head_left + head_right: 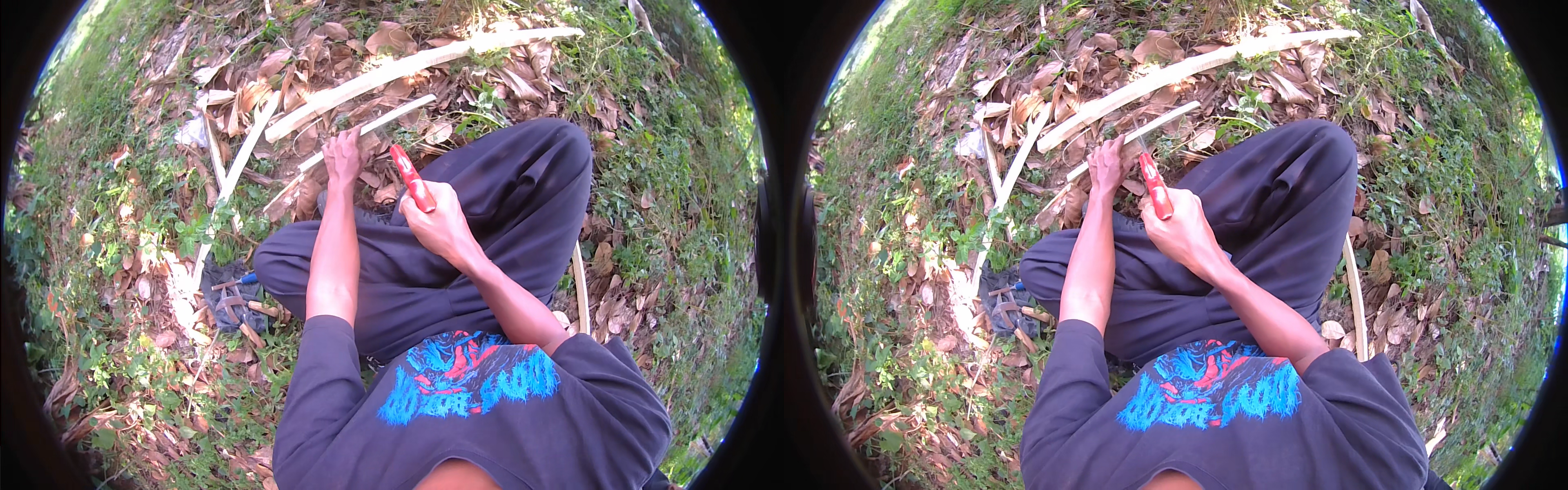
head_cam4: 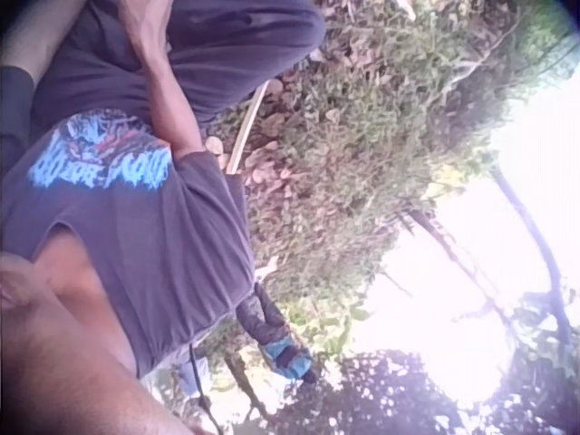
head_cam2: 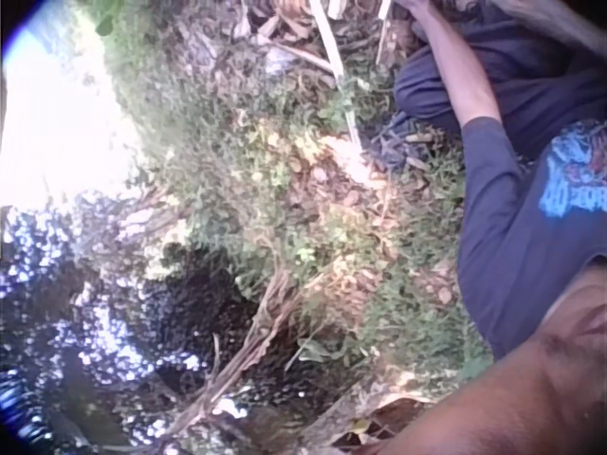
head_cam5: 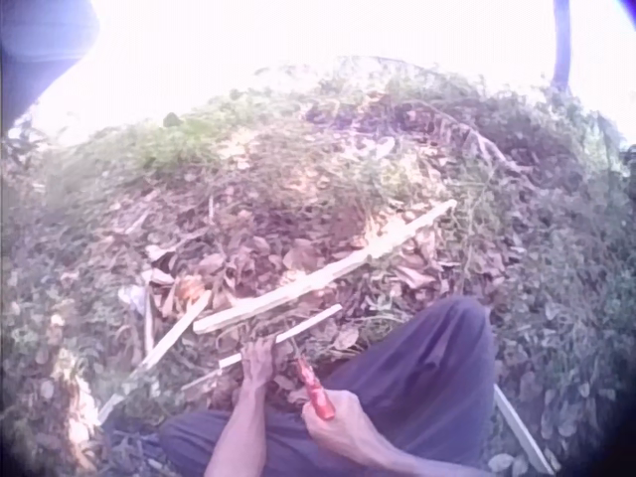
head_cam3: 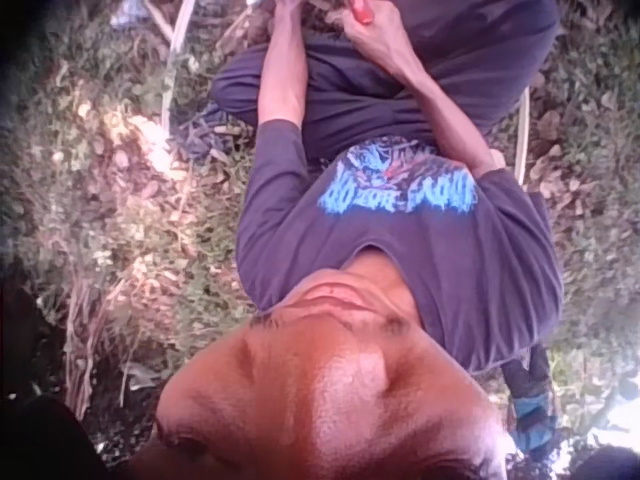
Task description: The person sits on the ground and uses a red hand saw to cut a long piece of bamboo into smaller sections. The person holds the bamboo with one hand and saws through it with the other, repeating the process to create multiple pieces.
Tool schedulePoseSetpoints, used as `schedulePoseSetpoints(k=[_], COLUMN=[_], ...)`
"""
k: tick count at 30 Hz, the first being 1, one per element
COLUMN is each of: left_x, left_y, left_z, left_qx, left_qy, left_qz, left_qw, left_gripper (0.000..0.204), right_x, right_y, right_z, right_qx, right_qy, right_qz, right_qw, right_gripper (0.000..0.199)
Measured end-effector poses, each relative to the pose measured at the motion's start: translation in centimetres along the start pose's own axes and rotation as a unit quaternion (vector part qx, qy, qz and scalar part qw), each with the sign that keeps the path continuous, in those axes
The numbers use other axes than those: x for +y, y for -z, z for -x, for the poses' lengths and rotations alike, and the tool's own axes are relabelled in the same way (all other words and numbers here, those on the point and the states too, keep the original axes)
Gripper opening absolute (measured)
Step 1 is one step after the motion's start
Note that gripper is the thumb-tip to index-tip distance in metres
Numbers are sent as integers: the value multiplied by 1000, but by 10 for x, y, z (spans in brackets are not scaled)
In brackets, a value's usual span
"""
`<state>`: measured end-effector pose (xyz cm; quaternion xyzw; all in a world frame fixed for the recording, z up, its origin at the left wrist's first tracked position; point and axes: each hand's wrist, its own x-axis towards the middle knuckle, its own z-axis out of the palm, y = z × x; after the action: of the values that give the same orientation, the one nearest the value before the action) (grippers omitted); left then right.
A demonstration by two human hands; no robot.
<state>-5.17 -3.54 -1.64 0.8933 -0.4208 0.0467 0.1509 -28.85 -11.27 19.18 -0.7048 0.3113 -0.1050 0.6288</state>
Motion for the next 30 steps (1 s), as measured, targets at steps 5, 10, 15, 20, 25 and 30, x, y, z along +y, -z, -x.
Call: schedulePoseSetpoints(k=[5,10,15,20,25,30], left_x=[7,12,18,10,5,10], left_y=[5,6,5,-4,-10,-8], left_z=[-4,2,7,4,5,5], left_qx=[-11,-13,-5,-4,26,9], left_qy=[0,11,16,-1,-10,14], left_qz=[-3,-23,-35,-24,-29,-38], left_qw=[1000,1000,999,1000,999,999], left_gripper=[73,73,68,66,66,64], right_x=[11,7,1,9,2,-16], right_y=[0,8,5,-2,6,6], right_z=[-37,-18,-36,-37,-12,-28], right_qx=[35,13,1,11,-1,-33], right_qy=[-15,-3,-20,5,13,-8], right_qz=[25,14,27,55,28,39], right_qw=[999,1000,999,998,1000,999], right_gripper=[21,19,23,22,21,22])
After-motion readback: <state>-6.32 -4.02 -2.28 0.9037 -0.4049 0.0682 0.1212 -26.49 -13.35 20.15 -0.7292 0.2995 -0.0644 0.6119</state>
